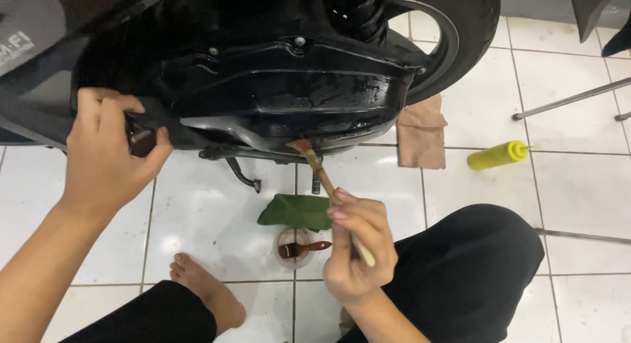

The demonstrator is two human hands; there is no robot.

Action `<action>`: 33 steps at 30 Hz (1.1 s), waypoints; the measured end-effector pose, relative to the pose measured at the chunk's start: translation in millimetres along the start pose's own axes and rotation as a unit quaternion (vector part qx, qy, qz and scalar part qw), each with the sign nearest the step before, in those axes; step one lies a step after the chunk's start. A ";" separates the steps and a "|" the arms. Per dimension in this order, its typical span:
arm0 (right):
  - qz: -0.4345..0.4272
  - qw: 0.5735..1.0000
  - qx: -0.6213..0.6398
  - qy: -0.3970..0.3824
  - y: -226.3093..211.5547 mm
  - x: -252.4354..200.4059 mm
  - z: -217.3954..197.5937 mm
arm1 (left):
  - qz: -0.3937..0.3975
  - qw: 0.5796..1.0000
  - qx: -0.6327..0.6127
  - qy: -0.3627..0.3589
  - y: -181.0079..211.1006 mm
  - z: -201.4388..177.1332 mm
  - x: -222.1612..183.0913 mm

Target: The person sits on the floor and uses a paintbrush to apply black paint to the lower side panel of a motorcycle. They repeatedly dip the brush into a small container of paint and carefully coat the surface, occasionally wiping the area with a green cloth.

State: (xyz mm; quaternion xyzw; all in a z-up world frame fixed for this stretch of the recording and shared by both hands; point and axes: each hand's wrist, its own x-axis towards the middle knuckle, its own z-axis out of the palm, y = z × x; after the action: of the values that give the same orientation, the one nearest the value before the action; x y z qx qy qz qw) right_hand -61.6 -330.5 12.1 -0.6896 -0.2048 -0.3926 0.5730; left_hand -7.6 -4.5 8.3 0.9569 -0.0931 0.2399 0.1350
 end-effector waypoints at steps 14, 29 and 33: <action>-0.021 0.998 -0.046 0.028 -18.1 16.9 9.1 | -0.053 0.998 -0.043 -0.018 7.9 -9.9 5.5; -0.041 0.997 -0.044 0.037 -15.0 35.5 17.5 | -0.084 0.995 -0.039 -0.030 9.1 -12.6 8.0; -0.041 0.999 -0.034 -0.009 -25.2 37.9 22.4 | -0.064 0.997 -0.045 -0.022 8.9 -10.1 5.9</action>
State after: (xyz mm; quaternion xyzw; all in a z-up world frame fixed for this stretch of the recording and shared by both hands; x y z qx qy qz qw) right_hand -50.1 -309.0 56.5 -0.7030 -0.2241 -0.4163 0.5312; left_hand -9.0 -10.5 21.6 0.9588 -0.0453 0.2053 0.1913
